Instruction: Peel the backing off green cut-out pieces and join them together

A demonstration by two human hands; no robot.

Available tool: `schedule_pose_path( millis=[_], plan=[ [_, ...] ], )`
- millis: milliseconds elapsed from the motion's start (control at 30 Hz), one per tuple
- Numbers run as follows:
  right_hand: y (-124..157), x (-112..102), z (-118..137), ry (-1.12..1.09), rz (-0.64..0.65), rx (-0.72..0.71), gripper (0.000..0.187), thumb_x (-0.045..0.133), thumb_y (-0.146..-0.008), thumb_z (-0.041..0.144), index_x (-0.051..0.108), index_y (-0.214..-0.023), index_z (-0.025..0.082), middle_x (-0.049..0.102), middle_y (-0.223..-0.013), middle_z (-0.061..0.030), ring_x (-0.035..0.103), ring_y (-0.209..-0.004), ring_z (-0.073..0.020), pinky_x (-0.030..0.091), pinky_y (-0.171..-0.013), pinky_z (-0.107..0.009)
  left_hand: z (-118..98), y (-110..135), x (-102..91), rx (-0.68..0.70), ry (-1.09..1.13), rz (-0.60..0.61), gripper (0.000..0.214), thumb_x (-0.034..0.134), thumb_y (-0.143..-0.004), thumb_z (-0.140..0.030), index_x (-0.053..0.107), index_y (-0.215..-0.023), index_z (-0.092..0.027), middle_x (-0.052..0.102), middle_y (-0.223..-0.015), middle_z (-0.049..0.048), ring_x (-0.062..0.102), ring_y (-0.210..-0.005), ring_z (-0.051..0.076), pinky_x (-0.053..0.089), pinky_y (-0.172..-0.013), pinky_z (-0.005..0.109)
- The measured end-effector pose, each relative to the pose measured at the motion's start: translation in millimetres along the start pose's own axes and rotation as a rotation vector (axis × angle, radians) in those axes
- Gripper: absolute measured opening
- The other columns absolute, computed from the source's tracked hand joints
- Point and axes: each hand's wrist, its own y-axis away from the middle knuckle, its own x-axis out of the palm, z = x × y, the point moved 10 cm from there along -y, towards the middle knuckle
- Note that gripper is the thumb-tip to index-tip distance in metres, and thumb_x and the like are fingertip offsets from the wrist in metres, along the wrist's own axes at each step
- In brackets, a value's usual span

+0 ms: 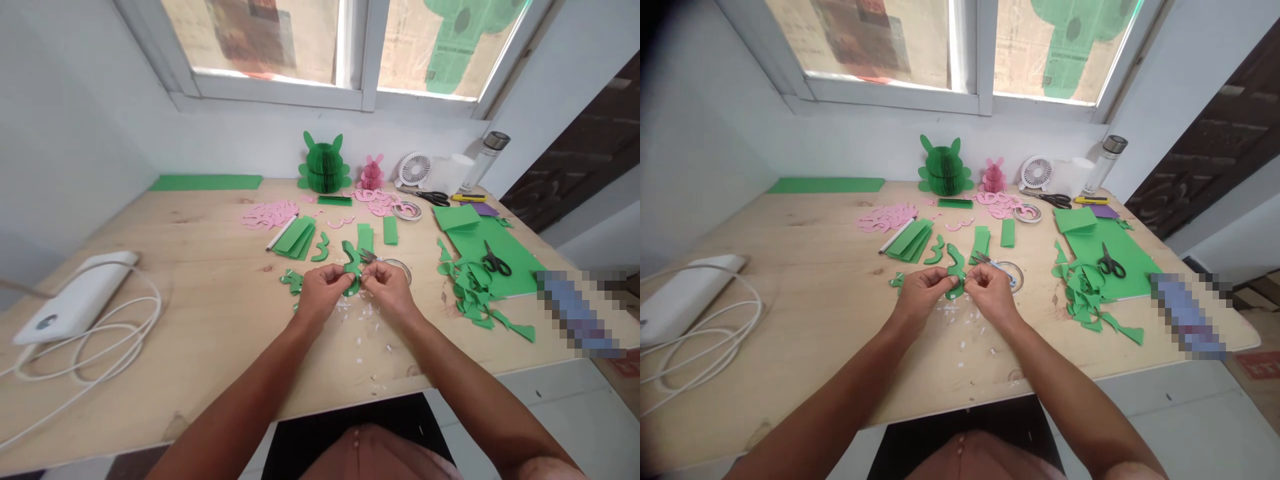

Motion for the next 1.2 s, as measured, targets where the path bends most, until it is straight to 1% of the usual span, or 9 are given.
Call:
schedule_pose_path(
  millis=[233, 433, 633, 867, 967, 1067, 1100, 1133, 1200],
  plan=[
    [-0.4, 0.3, -3.0, -0.007, 0.008, 0.033, 0.008, 0.057, -0.064, 0.025, 0.055, -0.062, 0.017, 0.050, -0.051, 0.0045, 0.044, -0.047, -0.0097, 0.033, -0.047, -0.022, 1.2, 0.8, -0.3, -0.037, 0.061, 0.006, 0.017, 0.068, -0.060, -0.028, 0.059, -0.055, -0.014, 0.055, -0.051, -0.0025, 0.044, -0.048, 0.008, 0.032, -0.050, 0.021],
    [0.3, -8.8, 5.1, -0.018, -0.062, 0.041, 0.008, 0.055, -0.064, 0.024, 0.053, -0.059, 0.018, 0.052, -0.050, 0.0036, 0.045, -0.047, -0.0105, 0.034, -0.048, -0.022, 1.9, 0.0, 0.3, -0.072, 0.102, 0.015, 0.018, 0.068, -0.057, -0.025, 0.056, -0.052, -0.014, 0.052, -0.048, -0.0033, 0.043, -0.048, 0.007, 0.031, -0.049, 0.020],
    [-1.5, -16.9, 7.1, 0.017, -0.112, -0.016, 0.009, 0.056, -0.063, 0.025, 0.056, -0.069, 0.018, 0.056, -0.062, 0.0021, 0.049, -0.054, -0.0121, 0.037, -0.052, -0.023, 4.9, -0.6, -0.3, -0.104, 0.165, 0.010, 0.019, 0.071, -0.054, -0.025, 0.056, -0.052, -0.014, 0.053, -0.050, -0.0032, 0.044, -0.048, 0.008, 0.032, -0.049, 0.020],
    [-1.4, -15.4, 6.4, 0.101, -0.093, -0.014, 0.016, 0.055, -0.069, 0.030, 0.060, -0.060, 0.018, 0.058, -0.058, 0.0009, 0.050, -0.056, -0.0139, 0.039, -0.056, -0.026, 7.5, -2.5, 0.3, -0.119, 0.250, 0.022, 0.020, 0.074, -0.052, -0.025, 0.058, -0.057, -0.014, 0.057, -0.053, -0.0028, 0.051, -0.052, 0.009, 0.038, -0.055, 0.022],
    [-1.0, -14.4, 13.0, 0.142, -0.086, -0.073, 0.023, 0.054, -0.072, 0.030, 0.059, -0.054, 0.018, 0.058, -0.062, -0.0011, 0.054, -0.063, -0.0153, 0.040, -0.059, -0.026, 7.5, -2.6, -1.0, -0.113, 0.261, 0.011, 0.020, 0.074, -0.052, -0.024, 0.058, -0.057, -0.014, 0.057, -0.053, -0.0030, 0.051, -0.052, 0.009, 0.037, -0.054, 0.021],
    [-1.2, -16.4, 15.4, 0.154, -0.109, -0.107, 0.010, 0.060, -0.066, 0.024, 0.066, -0.071, 0.018, 0.064, -0.082, -0.0034, 0.056, -0.075, -0.0161, 0.042, -0.065, -0.026, 6.3, -2.3, 0.4, -0.100, 0.257, 0.035, 0.018, 0.073, -0.055, -0.024, 0.059, -0.057, -0.014, 0.057, -0.054, -0.0028, 0.050, -0.052, 0.008, 0.036, -0.054, 0.021],
    [-1.7, -16.2, 12.2, 0.140, -0.105, -0.082, 0.016, 0.062, -0.064, 0.024, 0.067, -0.078, 0.019, 0.064, -0.085, -0.0035, 0.057, -0.073, -0.0156, 0.043, -0.064, -0.026, 5.9, -2.0, 1.4, -0.098, 0.254, 0.047, 0.017, 0.073, -0.056, -0.024, 0.059, -0.057, -0.014, 0.057, -0.054, -0.0026, 0.050, -0.052, 0.008, 0.036, -0.054, 0.020],
    [-2.3, -14.9, 7.6, 0.112, -0.091, -0.045, 0.020, 0.063, -0.064, 0.025, 0.066, -0.083, 0.019, 0.065, -0.083, -0.0033, 0.056, -0.069, -0.0149, 0.043, -0.062, -0.026, 5.4, -1.7, 2.1, -0.098, 0.255, 0.055, 0.017, 0.073, -0.057, -0.024, 0.059, -0.057, -0.014, 0.058, -0.054, -0.0025, 0.050, -0.052, 0.008, 0.036, -0.054, 0.020],
    [-2.5, -10.3, -0.9, 0.041, -0.047, 0.028, 0.020, 0.063, -0.066, 0.031, 0.065, -0.080, 0.017, 0.063, -0.066, -0.0013, 0.054, -0.056, -0.0132, 0.041, -0.054, -0.025, 4.0, -1.0, 1.4, -0.095, 0.269, 0.044, 0.017, 0.073, -0.057, -0.023, 0.059, -0.058, -0.014, 0.058, -0.055, -0.0024, 0.050, -0.052, 0.008, 0.036, -0.054, 0.020]
  ],
)
